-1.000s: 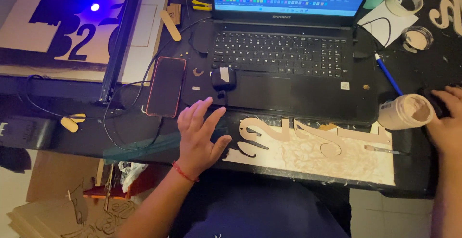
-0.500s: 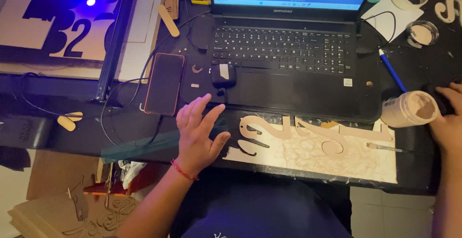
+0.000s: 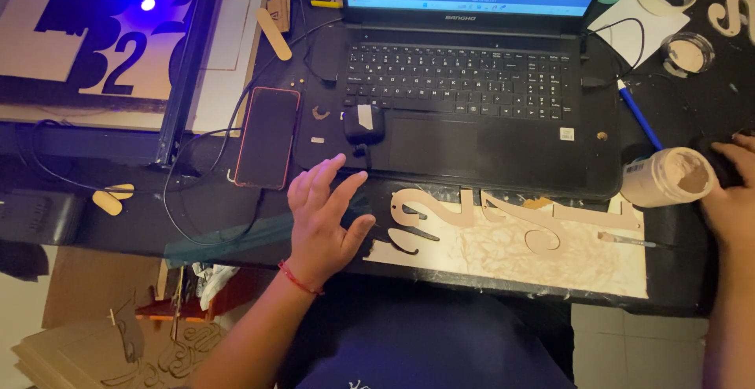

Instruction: Painting a wooden cutout and then using a laptop to control a laser cutting machine.

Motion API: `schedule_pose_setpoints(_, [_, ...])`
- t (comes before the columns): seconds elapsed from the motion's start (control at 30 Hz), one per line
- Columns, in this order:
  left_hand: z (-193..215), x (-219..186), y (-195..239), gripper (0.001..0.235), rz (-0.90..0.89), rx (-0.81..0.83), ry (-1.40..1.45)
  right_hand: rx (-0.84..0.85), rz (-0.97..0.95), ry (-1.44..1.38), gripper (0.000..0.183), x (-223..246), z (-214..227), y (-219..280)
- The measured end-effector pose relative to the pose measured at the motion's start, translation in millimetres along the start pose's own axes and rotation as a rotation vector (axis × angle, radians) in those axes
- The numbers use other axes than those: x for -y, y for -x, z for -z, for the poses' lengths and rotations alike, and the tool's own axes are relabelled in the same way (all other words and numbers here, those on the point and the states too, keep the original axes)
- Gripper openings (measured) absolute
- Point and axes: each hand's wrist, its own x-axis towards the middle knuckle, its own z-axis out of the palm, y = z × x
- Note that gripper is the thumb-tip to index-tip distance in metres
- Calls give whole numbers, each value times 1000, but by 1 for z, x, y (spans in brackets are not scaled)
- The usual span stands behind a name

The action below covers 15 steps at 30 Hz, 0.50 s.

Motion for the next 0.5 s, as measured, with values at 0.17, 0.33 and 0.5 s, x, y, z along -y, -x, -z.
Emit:
schedule_pose_setpoints(0.17, [0, 0, 0, 57, 10, 15, 4, -22, 44, 46, 31, 7, 1, -2])
schedule_pose_setpoints(0.33, [0, 0, -1, 57, 11, 15, -3, -17, 18, 17, 31, 17, 2, -6])
schedule_pose_setpoints(0.5, [0, 0, -1, 57, 9, 14, 6, -14, 63, 49, 29, 19, 5, -8])
